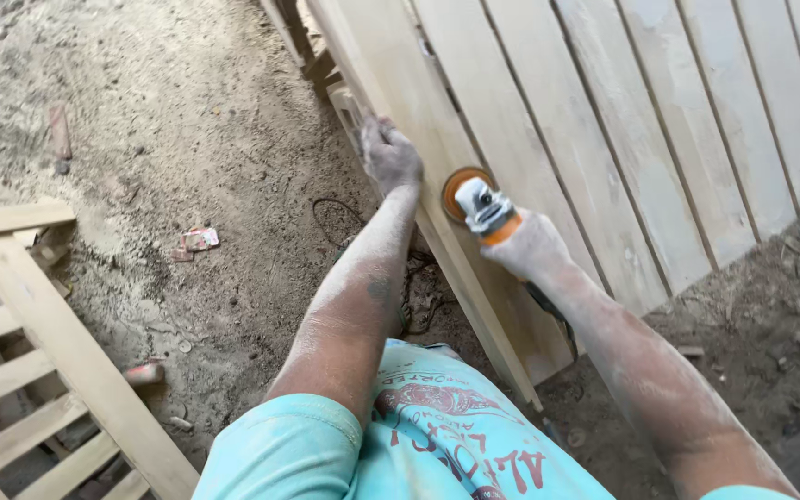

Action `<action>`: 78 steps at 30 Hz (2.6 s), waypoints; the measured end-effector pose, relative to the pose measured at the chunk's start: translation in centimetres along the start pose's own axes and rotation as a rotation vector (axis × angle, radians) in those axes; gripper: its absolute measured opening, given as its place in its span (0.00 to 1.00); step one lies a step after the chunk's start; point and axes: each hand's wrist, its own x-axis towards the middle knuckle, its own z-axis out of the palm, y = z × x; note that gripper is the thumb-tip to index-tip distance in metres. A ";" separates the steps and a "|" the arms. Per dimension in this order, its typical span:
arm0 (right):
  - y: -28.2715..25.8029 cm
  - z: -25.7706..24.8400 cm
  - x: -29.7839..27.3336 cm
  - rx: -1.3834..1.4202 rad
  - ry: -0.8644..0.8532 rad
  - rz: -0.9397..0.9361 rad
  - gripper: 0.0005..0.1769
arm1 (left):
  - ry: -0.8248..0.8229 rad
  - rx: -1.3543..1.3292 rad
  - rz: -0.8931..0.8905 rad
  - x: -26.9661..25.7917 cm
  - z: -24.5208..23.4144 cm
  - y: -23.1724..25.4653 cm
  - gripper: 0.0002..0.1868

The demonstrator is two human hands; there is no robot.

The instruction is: The person uses an orbital sander to smooth the surface of a wooden pallet. They move the sander along the slats and edges, occasionally repositioning the pallet to access different areas.

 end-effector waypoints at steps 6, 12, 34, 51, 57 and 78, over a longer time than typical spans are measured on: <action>8.1 3.3 -9.2 0.093 0.114 0.065 0.23 | -0.072 -0.063 -0.212 1.2 0.4 -0.8 0.30; 15.5 8.1 -17.8 0.025 0.074 0.046 0.20 | -0.061 -0.162 -0.023 2.9 0.5 -2.3 0.31; 10.4 3.5 -7.0 -0.161 0.092 -0.135 0.17 | -0.075 -0.121 -0.039 2.3 1.0 -3.2 0.36; 12.7 3.9 -9.9 -0.067 0.084 -0.088 0.24 | -0.110 -0.165 -0.189 3.3 0.2 -1.9 0.31; 20.8 7.6 -18.4 0.089 0.122 0.171 0.29 | -0.128 -0.174 -0.221 1.4 -1.7 1.8 0.30; 16.9 7.1 -15.0 -0.108 -0.082 0.061 0.17 | -0.132 -0.167 -0.213 2.2 -1.3 0.5 0.33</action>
